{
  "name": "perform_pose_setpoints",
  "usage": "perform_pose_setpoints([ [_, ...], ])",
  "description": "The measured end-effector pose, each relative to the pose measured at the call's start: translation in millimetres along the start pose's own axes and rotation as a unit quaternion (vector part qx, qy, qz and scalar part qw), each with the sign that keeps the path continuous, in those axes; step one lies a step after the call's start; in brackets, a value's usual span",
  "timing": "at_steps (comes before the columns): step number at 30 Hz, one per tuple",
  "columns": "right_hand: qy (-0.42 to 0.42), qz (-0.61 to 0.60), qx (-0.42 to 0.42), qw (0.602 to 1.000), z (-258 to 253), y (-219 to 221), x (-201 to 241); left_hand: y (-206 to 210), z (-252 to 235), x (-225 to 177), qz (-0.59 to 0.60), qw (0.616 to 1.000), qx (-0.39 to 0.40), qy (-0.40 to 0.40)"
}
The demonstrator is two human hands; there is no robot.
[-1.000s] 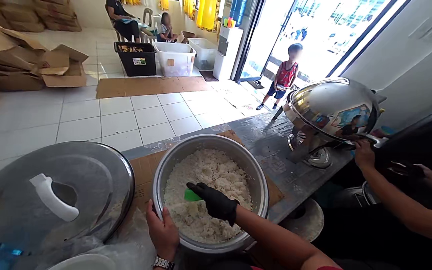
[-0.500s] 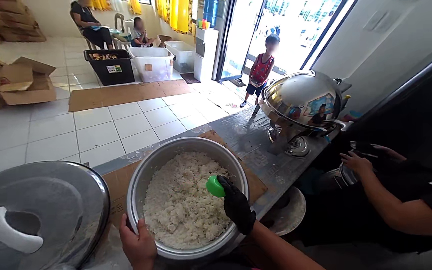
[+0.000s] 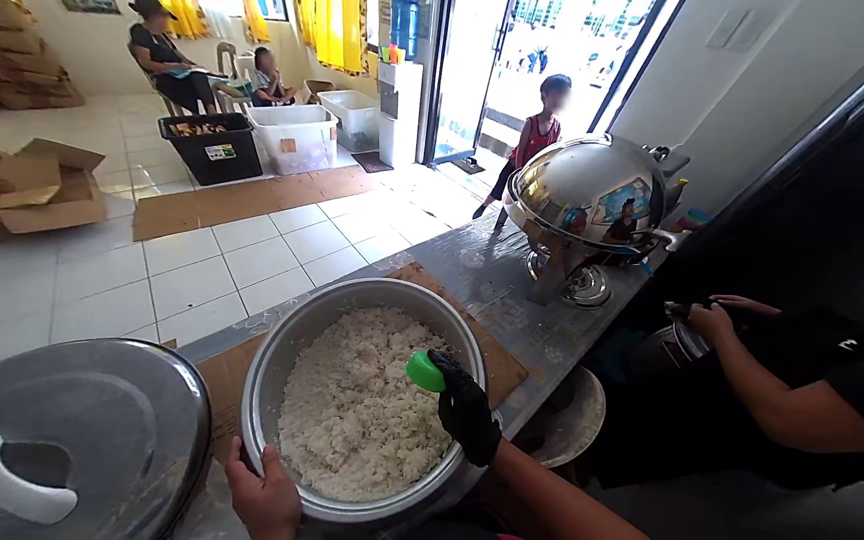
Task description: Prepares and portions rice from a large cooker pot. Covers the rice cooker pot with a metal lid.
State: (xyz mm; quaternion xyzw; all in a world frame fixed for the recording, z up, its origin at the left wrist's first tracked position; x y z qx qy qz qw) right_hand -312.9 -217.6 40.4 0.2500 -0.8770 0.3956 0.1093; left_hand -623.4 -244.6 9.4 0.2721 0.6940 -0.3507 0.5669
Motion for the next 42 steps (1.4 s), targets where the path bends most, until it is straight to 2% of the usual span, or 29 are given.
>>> perform_pose_setpoints([
  [18, 0.012, -0.007, -0.010, 1.000, -0.5, -0.8, -0.8, -0.3, -0.4, 1.8, 0.002, 1.000, -0.006, -0.005],
  [32, 0.029, 0.004, 0.032, 0.999, -2.8, -2.6, 3.9, 0.7, 1.2, -5.6, 0.019, 1.000, 0.006, 0.008],
  [35, 0.006, -0.014, 0.084, 0.996, -12.6, 9.8, 22.5, -2.1, 2.9, -11.5, 0.005, 1.000, 0.014, -0.006],
  [37, -0.010, -0.032, 0.186, 0.982, -25.3, 29.8, 48.0, -2.3, 0.5, -8.6, -0.007, 0.999, 0.018, -0.033],
  [38, -0.015, -0.031, 0.278, 0.960, -31.7, 44.6, 63.0, -2.2, -1.2, -5.9, -0.012, 0.999, 0.018, -0.049],
  [40, -0.033, 0.003, 0.469, 0.882, -42.5, 85.1, 87.8, -3.0, -2.9, 0.1, -0.019, 0.998, 0.014, -0.063],
  [41, -0.043, 0.016, 0.519, 0.853, -49.8, 107.7, 94.8, -3.0, -3.5, 2.3, -0.019, 0.998, 0.014, -0.064],
  [42, -0.047, 0.030, 0.539, 0.841, -60.3, 129.3, 97.7, -2.4, -4.0, 3.2, -0.020, 0.998, 0.014, -0.066],
])
Point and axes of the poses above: each hand's wrist, its own z-axis away from the middle knuckle, its own y-axis out of the palm, x = y × z, the point moved 5 cm from there along -z, towards the middle knuckle, and after that the axes turned 8 degrees about z, right-handed, at the moved point
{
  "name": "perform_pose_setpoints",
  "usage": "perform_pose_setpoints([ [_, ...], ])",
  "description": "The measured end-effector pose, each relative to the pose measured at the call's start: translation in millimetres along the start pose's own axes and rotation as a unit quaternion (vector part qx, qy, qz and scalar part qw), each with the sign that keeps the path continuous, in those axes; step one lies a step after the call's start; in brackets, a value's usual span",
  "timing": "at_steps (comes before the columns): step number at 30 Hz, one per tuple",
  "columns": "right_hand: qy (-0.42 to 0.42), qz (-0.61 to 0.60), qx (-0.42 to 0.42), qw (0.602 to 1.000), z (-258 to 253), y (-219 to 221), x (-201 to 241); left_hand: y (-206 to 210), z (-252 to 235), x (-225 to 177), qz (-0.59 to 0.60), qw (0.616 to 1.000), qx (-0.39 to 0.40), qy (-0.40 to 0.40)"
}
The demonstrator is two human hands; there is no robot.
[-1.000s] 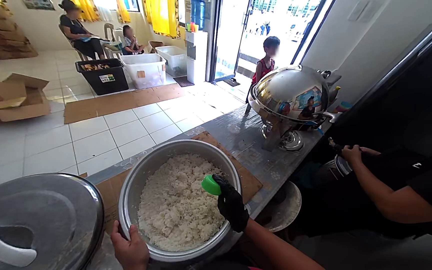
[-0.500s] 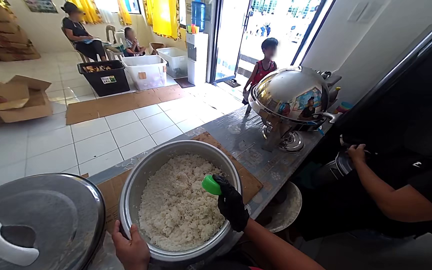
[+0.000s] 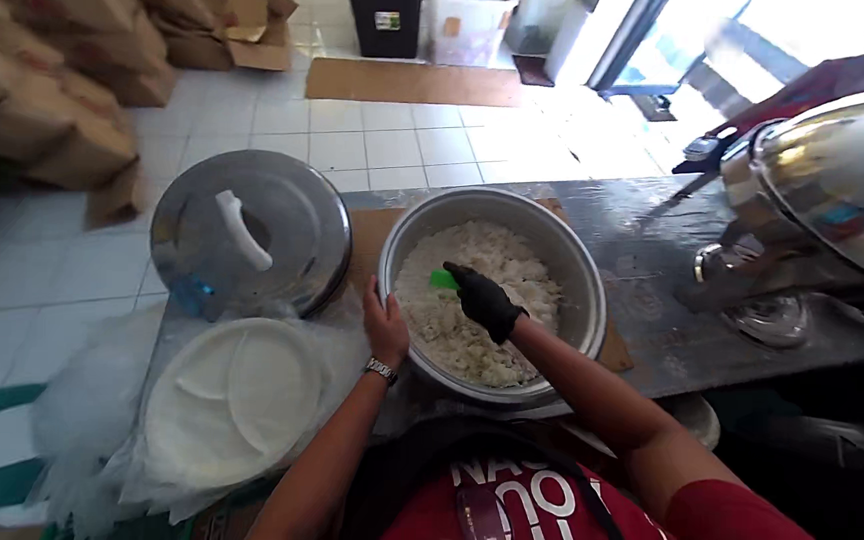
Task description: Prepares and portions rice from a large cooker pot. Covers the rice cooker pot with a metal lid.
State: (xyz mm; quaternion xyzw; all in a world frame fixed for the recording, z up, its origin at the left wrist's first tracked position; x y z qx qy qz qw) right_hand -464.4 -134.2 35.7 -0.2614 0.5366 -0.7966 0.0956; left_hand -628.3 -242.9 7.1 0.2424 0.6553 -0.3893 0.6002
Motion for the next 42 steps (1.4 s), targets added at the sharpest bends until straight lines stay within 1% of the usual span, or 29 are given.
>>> perform_pose_setpoints([
  [3, 0.061, 0.038, -0.031, 0.997, -70.1, -8.7, -12.4, 0.6, 0.8, 0.5, -0.008, 1.000, 0.004, -0.011],
  [5, 0.118, 0.059, -0.031, 0.991, -102.3, -4.5, -19.4, 0.9, 1.1, 0.2, -0.011, 1.000, 0.006, -0.013],
  [6, 0.138, 0.060, -0.020, 0.988, -109.1, 3.0, -17.8, 1.1, 1.1, -0.4, -0.012, 1.000, 0.006, -0.013],
  [8, 0.150, 0.087, 0.007, 0.985, -103.7, 18.3, -0.4, 0.5, 1.3, -2.1, -0.007, 1.000, 0.003, -0.013],
  [11, 0.122, 0.116, 0.057, 0.984, -78.5, 32.6, 15.7, 1.4, 2.9, -2.3, 0.003, 1.000, -0.003, -0.015],
  [13, 0.083, 0.102, 0.095, 0.987, -55.3, 44.6, 19.0, 2.1, 3.9, -1.6, 0.006, 1.000, -0.002, -0.014],
  [14, 0.062, 0.103, 0.133, 0.984, -41.2, 49.3, 23.5, 1.7, 3.7, -1.9, 0.006, 1.000, -0.002, -0.012],
  [16, -0.006, 0.121, 0.204, 0.972, -14.7, 48.2, 35.8, 0.9, 2.2, -3.3, 0.009, 1.000, 0.001, -0.006],
  [18, -0.087, 0.085, 0.228, 0.966, -2.5, 36.0, 39.7, 1.5, 2.6, -2.5, 0.017, 1.000, 0.001, -0.003],
  [19, -0.098, 0.056, 0.225, 0.968, -3.9, 26.3, 38.1, 1.4, 3.2, -2.5, 0.018, 1.000, 0.003, -0.004],
  [20, -0.085, 0.035, 0.199, 0.976, -12.2, 16.7, 32.8, 1.5, 3.3, -2.8, 0.020, 1.000, 0.004, -0.004],
  [21, -0.054, 0.020, 0.152, 0.987, -27.4, 8.6, 23.0, 1.9, 3.1, -2.6, 0.022, 1.000, 0.005, -0.004],
  [23, 0.038, 0.012, 0.045, 0.998, -66.0, -6.3, 2.5, 2.4, 3.0, -1.9, 0.023, 1.000, 0.002, -0.004],
  [25, 0.127, -0.008, -0.015, 0.992, -98.6, -8.9, -8.2, 2.2, 4.2, -1.7, 0.021, 1.000, 0.002, -0.006],
  [26, 0.151, -0.027, -0.032, 0.988, -108.1, -2.5, -8.8, 2.3, 4.5, -1.7, 0.020, 1.000, 0.004, -0.008],
  [27, 0.164, -0.040, -0.037, 0.985, -112.0, 6.3, -4.5, 2.2, 4.3, -2.0, 0.019, 1.000, 0.005, -0.009],
  [29, 0.157, -0.019, 0.000, 0.987, -106.8, 22.7, 17.6, 1.0, 2.4, -3.3, 0.020, 1.000, 0.003, -0.008],
  [31, 0.115, 0.005, 0.048, 0.992, -86.8, 39.5, 34.6, 1.8, 3.8, -2.7, 0.016, 1.000, 0.002, -0.008],
  [34, 0.019, 0.041, 0.127, 0.991, -46.7, 58.6, 51.2, 2.1, 3.3, -3.4, 0.011, 1.000, 0.000, -0.001],
  [36, -0.059, 0.079, 0.192, 0.976, -27.6, 47.1, 55.7, 1.7, 1.4, -5.4, 0.017, 1.000, 0.000, 0.001],
  [37, -0.098, 0.080, 0.209, 0.970, -24.2, 37.7, 51.4, 1.2, 2.2, -5.2, 0.018, 1.000, 0.002, 0.000],
  [38, -0.120, 0.066, 0.214, 0.967, -26.6, 27.9, 43.3, 0.8, 2.5, -4.7, 0.017, 1.000, 0.003, 0.001],
  [39, -0.111, 0.055, 0.202, 0.971, -34.7, 18.9, 32.9, 0.7, 1.8, -4.3, 0.015, 1.000, 0.003, 0.002],
  [40, -0.081, 0.042, 0.165, 0.982, -48.0, 12.6, 20.4, 1.3, 1.2, -3.7, 0.014, 1.000, 0.003, 0.003],
  [42, 0.031, 0.026, 0.084, 0.996, -74.8, 2.0, 3.5, 2.7, 1.8, -3.0, 0.010, 1.000, 0.002, 0.005],
])
Point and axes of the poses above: each hand's wrist, its own z-axis away from the middle knuckle, its own y-axis out of the palm, x = y × z, the point moved 5 cm from there along -z, towards the middle knuckle, and after that the axes turned 8 degrees about z, right-handed, at the moved point
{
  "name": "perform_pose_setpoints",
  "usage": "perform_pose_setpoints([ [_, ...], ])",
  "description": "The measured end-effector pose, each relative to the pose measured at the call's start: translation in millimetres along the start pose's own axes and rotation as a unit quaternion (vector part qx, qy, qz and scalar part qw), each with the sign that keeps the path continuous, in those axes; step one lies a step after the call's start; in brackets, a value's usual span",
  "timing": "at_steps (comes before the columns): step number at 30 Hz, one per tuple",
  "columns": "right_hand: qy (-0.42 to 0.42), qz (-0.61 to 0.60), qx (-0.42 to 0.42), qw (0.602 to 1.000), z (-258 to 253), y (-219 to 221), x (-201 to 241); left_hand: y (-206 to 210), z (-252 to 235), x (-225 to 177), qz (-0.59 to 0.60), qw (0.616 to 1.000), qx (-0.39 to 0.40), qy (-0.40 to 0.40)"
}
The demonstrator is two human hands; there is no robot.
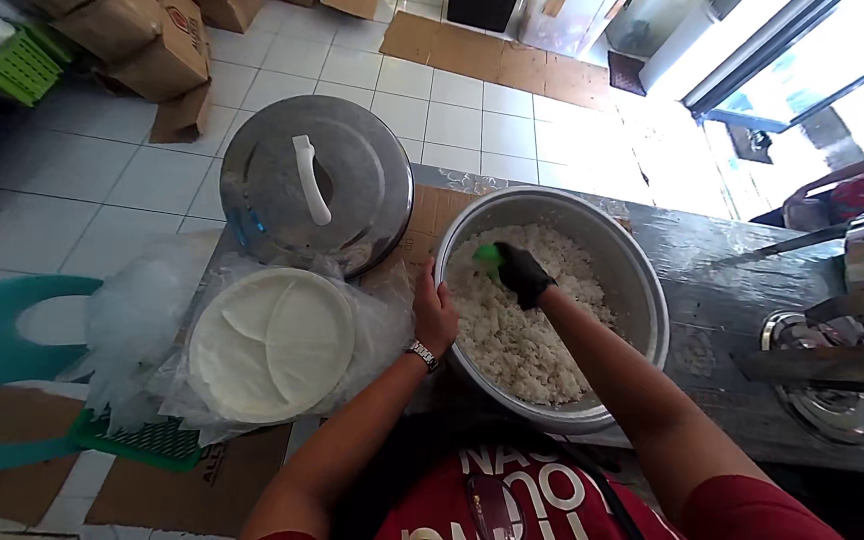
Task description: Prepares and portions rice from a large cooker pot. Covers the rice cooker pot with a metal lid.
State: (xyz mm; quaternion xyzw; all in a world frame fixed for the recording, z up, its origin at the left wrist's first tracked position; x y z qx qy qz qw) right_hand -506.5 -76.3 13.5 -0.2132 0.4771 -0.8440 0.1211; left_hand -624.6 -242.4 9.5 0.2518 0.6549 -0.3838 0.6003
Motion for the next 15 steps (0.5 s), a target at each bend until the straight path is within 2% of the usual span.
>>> perform_pose_setpoints([
  [2, 0.089, -0.030, -0.049, 0.994, -22.3, 0.4, 0.2, -0.3, 1.1, -0.3, -0.002, 1.000, -0.002, -0.003],
  [4, 0.096, -0.041, -0.055, 0.993, -29.7, 12.0, 18.2, -0.4, -0.4, -1.6, -0.001, 1.000, 0.000, -0.007],
  [6, 0.044, -0.002, -0.011, 0.999, -17.7, 29.1, 42.8, -1.1, -0.3, -1.2, -0.009, 1.000, 0.000, -0.006],
  [9, -0.069, 0.049, 0.056, 0.995, 21.4, 57.1, 55.2, 0.6, 1.1, -0.4, -0.013, 1.000, -0.001, 0.009],
  [12, -0.149, 0.121, 0.126, 0.973, 64.3, 62.0, 48.3, 0.0, 2.2, -1.7, -0.004, 1.000, 0.007, -0.002],
  [15, -0.200, 0.175, 0.179, 0.947, 102.0, 43.0, 27.5, -1.1, 1.5, -4.3, -0.002, 1.000, 0.007, -0.006],
])
Point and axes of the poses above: each hand's wrist, its own z-axis away from the middle knuckle, its own y-axis out of the palm, x = y × z, the point moved 5 cm from there along -z, towards the middle knuckle, and after that the axes turned 8 degrees about z, right-handed, at the moved point
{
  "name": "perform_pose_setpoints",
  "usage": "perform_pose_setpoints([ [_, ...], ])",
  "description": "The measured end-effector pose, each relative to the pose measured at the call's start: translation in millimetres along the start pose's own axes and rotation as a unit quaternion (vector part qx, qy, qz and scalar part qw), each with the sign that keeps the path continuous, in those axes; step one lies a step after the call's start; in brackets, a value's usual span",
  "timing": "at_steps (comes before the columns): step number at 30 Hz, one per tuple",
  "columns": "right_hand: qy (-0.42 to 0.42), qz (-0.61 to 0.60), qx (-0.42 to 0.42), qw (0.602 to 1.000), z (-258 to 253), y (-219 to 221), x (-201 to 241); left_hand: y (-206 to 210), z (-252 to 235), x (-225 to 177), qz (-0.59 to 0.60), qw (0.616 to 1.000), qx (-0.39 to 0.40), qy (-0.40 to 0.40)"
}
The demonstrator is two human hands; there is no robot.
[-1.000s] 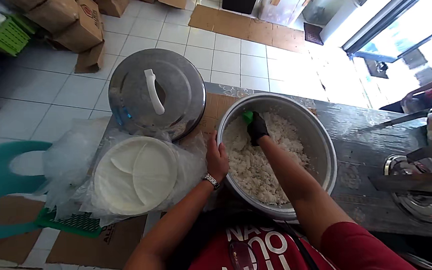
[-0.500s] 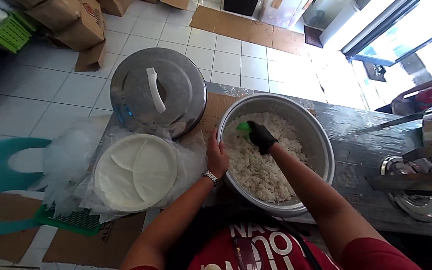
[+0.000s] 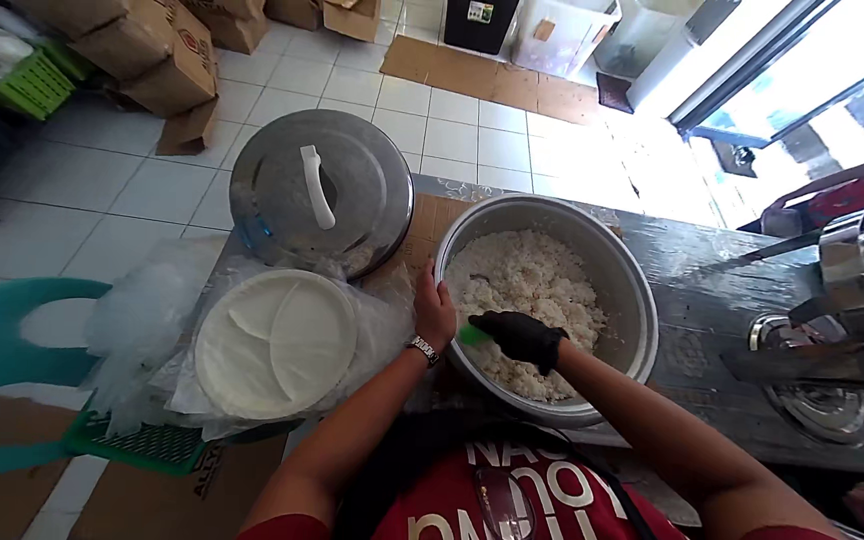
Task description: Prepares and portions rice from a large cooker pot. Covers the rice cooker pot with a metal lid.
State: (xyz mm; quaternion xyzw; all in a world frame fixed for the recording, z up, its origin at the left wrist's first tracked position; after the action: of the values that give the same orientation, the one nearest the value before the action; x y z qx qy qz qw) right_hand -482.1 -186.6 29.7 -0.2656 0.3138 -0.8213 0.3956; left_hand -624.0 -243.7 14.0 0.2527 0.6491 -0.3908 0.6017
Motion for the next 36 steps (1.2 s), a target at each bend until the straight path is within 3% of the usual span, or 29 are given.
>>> perform_pose_setpoints([
  [3, 0.017, -0.042, -0.053, 0.998, 14.4, -26.2, -28.9, 1.1, -2.1, -2.4, 0.000, 1.000, -0.004, 0.007],
  [6, 0.121, -0.079, -0.143, 0.979, -22.1, -47.0, -64.0, 1.5, -1.2, 0.8, -0.006, 1.000, -0.007, 0.018],
  [8, 0.181, -0.103, -0.142, 0.968, -53.9, -41.7, -71.2, 1.6, -1.9, 1.8, -0.006, 1.000, -0.006, 0.017],
  [12, 0.106, -0.080, -0.092, 0.987, -78.5, -15.3, -36.1, 1.6, -2.3, 1.4, -0.010, 1.000, -0.003, 0.004],
  [15, 0.020, -0.029, -0.025, 0.999, -43.1, -5.5, -10.2, 1.1, -0.4, 2.7, -0.026, 1.000, -0.005, 0.016],
  [17, 0.007, 0.005, 0.019, 1.000, -7.0, 8.4, -0.3, 1.1, 0.8, 2.3, -0.031, 0.999, -0.005, 0.022],
  [21, -0.027, 0.026, 0.002, 0.999, 54.0, 24.5, -22.4, -0.5, 1.9, 0.5, -0.027, 0.999, -0.003, 0.023],
  [23, -0.022, 0.015, -0.035, 0.999, 70.9, 21.8, -45.3, -0.8, 3.7, -1.1, -0.030, 0.999, -0.003, 0.024],
  [27, 0.066, -0.038, -0.177, 0.981, 82.5, 12.0, -97.0, -3.1, 10.5, -2.2, -0.060, 0.998, -0.007, 0.015],
  [31, 0.113, -0.164, -0.381, 0.903, 118.7, -6.6, -115.9, -3.5, 11.4, -2.9, -0.047, 0.999, -0.016, -0.003],
  [36, 0.110, -0.126, -0.429, 0.888, 150.1, -8.9, -139.7, -3.1, 12.9, 1.9, -0.050, 0.998, -0.035, -0.003],
])
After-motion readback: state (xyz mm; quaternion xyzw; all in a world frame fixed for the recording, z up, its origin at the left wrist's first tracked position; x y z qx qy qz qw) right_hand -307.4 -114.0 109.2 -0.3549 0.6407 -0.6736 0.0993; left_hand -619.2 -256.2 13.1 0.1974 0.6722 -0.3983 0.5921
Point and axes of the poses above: each hand's wrist, its own z-axis away from the middle knuckle, its own y-axis out of the palm, x = y × z, the point moved 5 cm from there along -z, towards the middle knuckle, and after that the axes turned 8 degrees about z, right-handed, at the moved point
